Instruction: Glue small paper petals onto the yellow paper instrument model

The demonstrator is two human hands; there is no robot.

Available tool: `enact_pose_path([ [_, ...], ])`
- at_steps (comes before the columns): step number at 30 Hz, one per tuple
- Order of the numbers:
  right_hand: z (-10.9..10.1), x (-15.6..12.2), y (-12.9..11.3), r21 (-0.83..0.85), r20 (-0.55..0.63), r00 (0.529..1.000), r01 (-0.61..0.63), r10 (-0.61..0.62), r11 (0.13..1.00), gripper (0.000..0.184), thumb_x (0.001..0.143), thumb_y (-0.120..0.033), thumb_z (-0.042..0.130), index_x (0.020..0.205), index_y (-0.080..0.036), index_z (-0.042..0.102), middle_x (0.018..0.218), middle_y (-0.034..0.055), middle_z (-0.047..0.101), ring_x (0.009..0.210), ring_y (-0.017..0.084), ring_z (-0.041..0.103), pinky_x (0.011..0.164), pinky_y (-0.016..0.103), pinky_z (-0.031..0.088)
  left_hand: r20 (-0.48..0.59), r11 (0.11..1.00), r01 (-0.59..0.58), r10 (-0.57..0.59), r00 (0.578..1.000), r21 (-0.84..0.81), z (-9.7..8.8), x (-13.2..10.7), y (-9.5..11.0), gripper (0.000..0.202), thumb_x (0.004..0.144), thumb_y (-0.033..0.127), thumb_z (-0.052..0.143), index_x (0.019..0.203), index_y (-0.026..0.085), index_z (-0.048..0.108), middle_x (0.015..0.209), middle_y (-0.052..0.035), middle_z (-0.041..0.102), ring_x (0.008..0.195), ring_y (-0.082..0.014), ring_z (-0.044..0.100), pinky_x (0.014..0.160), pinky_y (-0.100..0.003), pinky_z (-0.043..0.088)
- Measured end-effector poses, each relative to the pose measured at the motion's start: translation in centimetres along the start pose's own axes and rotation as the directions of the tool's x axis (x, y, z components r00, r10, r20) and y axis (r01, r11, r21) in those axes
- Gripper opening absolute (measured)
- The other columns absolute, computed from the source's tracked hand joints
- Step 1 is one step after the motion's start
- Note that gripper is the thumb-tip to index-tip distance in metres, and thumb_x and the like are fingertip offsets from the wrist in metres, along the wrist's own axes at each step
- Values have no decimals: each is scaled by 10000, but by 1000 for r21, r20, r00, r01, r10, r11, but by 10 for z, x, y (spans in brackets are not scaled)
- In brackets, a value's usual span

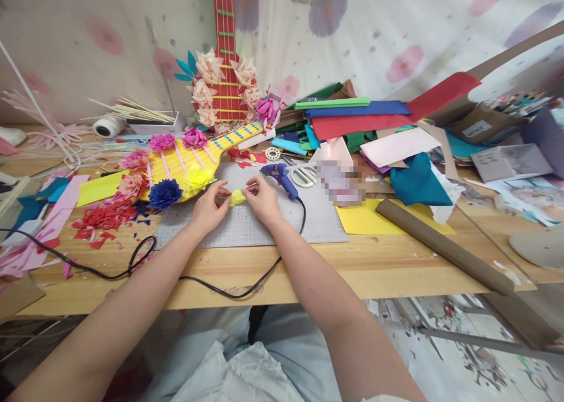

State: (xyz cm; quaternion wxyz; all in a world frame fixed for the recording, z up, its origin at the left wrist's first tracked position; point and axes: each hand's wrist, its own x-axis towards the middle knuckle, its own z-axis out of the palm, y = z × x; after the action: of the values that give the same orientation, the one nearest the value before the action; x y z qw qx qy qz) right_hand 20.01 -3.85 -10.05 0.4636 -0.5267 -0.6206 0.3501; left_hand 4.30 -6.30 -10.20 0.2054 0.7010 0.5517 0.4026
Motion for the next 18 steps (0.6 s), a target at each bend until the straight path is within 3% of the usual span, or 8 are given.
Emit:
enact_pose_path([
  [5, 2, 1, 2, 86, 61, 998, 18, -23, 996, 148, 680, -237, 600, 778, -208, 494, 680, -22, 622, 664, 138, 607, 643, 276, 439, -52, 987, -29, 21, 998, -160, 4, 1, -1, 488, 723, 106, 545, 1194, 176, 441, 1033, -84, 606, 905, -152, 600, 638, -238, 490],
  [18, 2, 2, 5, 120, 71, 997, 11, -20, 993, 170, 660, -291, 600, 759, -207, 491, 670, -29, 592, 639, 128, 574, 643, 278, 430, -57, 964, -25, 10, 998, -264, 8, 2, -4, 436, 745, 82, 518, 1163, 190, 462, 928, -42, 609, 742, -97, 587, 639, -230, 484],
])
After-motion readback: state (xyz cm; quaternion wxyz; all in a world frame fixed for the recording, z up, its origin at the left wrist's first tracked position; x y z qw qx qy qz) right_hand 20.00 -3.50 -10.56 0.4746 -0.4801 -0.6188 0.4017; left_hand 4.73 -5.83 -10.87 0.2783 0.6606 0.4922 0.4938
